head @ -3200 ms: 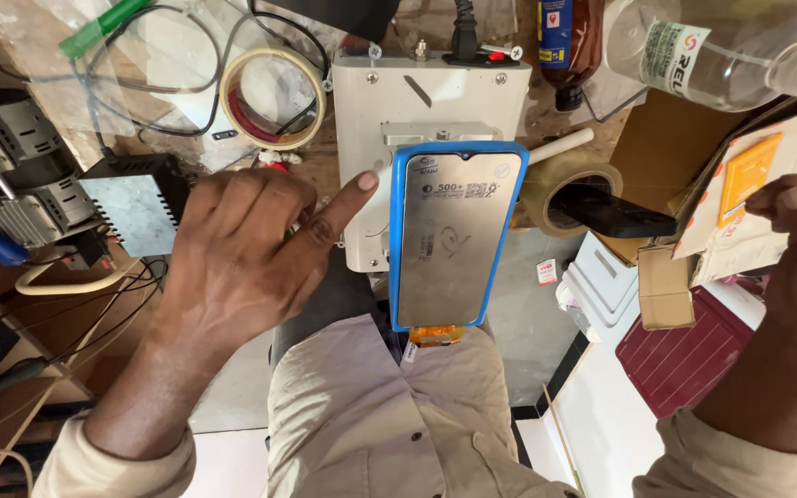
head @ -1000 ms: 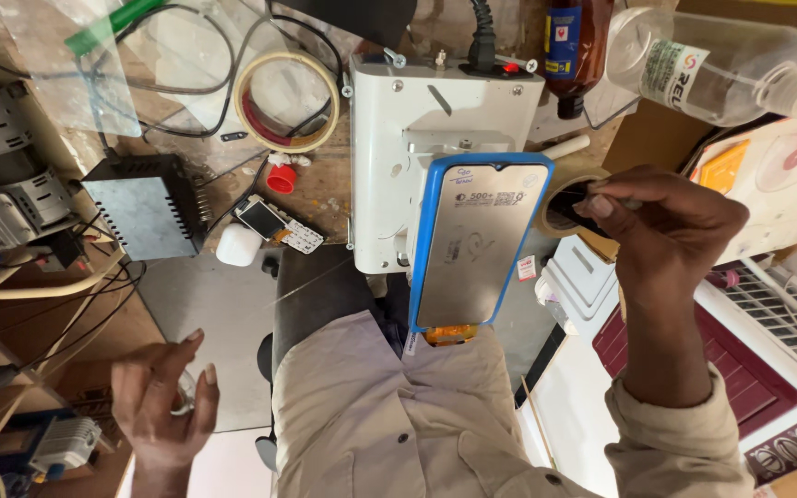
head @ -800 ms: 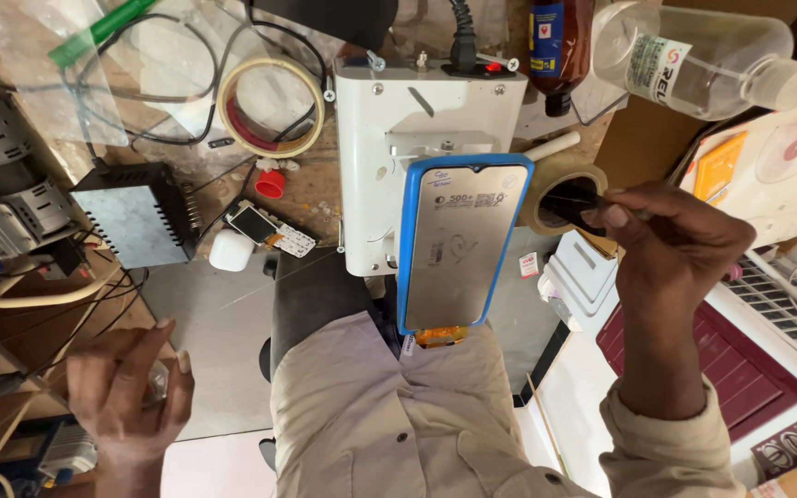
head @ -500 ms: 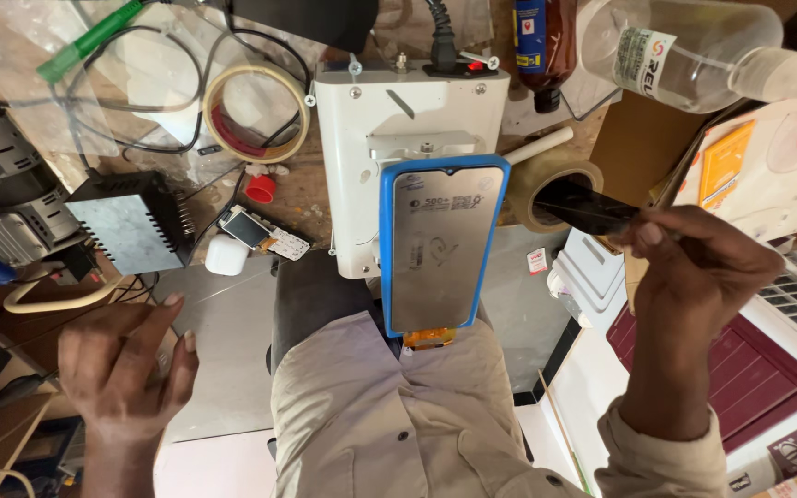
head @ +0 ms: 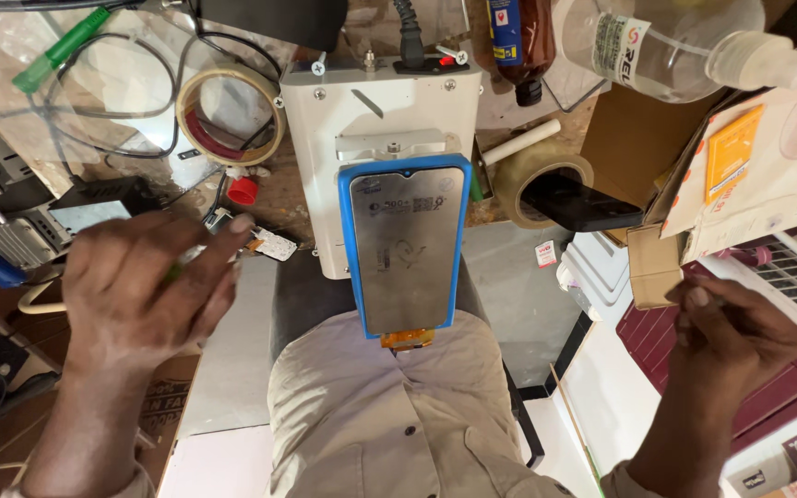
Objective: The person works on a disassembled smartphone screen mounted on a white fixture, using a green-handled tool to manipulate components and wires. They handle a small circuit board and a black smartphone, adjusting parts on the screen assembly throughout the process.
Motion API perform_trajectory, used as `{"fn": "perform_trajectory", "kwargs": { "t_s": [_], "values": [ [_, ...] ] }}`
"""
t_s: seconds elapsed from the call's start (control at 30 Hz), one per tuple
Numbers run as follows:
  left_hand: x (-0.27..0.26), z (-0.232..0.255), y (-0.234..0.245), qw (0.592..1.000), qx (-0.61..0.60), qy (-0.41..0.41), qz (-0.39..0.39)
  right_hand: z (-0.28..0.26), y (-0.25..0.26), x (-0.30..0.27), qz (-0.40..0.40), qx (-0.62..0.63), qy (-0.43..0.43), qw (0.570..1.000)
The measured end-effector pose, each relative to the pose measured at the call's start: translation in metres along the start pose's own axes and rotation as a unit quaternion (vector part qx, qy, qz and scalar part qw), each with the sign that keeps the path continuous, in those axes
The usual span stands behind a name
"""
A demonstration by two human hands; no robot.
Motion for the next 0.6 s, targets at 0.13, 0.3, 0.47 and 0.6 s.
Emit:
{"fn": "perform_trajectory", "kwargs": {
  "t_s": [0.13, 0.3, 0.47, 0.6],
  "values": [
    [0.048, 0.025, 0.004, 0.994, 0.038, -0.104, 0.012, 0.024, 0.033, -0.021, 0.046, 0.005, -0.027, 0.999],
    [0.071, 0.038, 0.013, 0.983, 0.103, -0.145, -0.043, 0.05, 0.065, -0.03, 0.059, 0.021, -0.045, 0.997],
    [0.079, 0.027, 0.014, 0.971, 0.13, -0.203, -0.01, 0.071, 0.064, -0.033, 0.004, 0.011, -0.007, 1.0],
    [0.074, 0.018, 0.013, 0.96, 0.161, -0.228, -0.021, 0.074, 0.051, -0.044, 0.002, 0.016, -0.013, 1.0]
  ]
}}
Point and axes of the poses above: each hand's wrist, its own x-axis towards the middle knuckle, its own y-axis out of the back of the hand, z = x × y, the point moved 4 cm from there along x, towards the middle knuckle, and after that the axes turned 13 degrees about y, right-handed, at the moved point
